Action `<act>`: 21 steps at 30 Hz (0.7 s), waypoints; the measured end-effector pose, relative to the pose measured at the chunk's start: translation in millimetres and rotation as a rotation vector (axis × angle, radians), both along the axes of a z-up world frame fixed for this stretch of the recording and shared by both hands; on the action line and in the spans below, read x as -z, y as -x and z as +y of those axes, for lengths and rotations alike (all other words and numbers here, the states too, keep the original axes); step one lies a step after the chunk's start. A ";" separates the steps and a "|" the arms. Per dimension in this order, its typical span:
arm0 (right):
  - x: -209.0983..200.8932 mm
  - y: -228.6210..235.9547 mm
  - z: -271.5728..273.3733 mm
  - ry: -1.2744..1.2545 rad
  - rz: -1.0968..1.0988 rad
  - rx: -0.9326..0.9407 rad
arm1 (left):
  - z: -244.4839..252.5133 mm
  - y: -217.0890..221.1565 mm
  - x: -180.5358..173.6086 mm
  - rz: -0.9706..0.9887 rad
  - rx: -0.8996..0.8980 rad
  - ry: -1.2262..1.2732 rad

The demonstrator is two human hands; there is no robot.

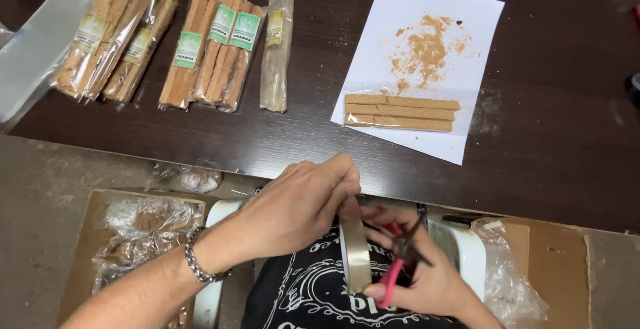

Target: The person places wooden sticks into clear plastic sleeves, then uses tape and scissors to seal the ends of the sleeves.

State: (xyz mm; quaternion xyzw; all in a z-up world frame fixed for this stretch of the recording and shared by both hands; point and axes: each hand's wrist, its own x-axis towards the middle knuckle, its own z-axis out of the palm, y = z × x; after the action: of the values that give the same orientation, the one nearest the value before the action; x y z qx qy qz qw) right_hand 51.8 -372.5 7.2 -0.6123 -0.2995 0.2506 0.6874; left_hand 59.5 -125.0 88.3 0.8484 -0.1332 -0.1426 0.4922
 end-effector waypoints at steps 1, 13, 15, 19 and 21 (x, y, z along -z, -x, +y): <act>-3.4 -3.5 -1.2 -0.013 -0.125 0.013 | 0.4 -2.4 -2.3 0.049 0.028 -0.010; -82.3 -106.3 -41.6 0.957 -0.206 -0.635 | -7.3 -12.9 -3.8 -0.015 0.164 -0.067; -90.5 -110.1 -29.9 0.969 -0.213 -0.673 | -9.2 -13.7 -6.2 -0.003 0.171 -0.084; -104.0 -114.0 -8.7 1.146 -0.223 -0.758 | -11.1 -14.5 -7.6 -0.015 0.181 -0.116; -107.3 -115.8 -4.2 1.147 -0.225 -0.769 | -9.3 -14.1 -9.5 0.009 0.177 -0.140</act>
State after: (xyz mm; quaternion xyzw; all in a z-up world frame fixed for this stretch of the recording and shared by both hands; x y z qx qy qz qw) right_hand 167.7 -376.7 114.5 -0.7514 -0.3849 0.5295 0.0833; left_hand 73.6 -134.3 97.8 0.8649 -0.1952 -0.1984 0.4177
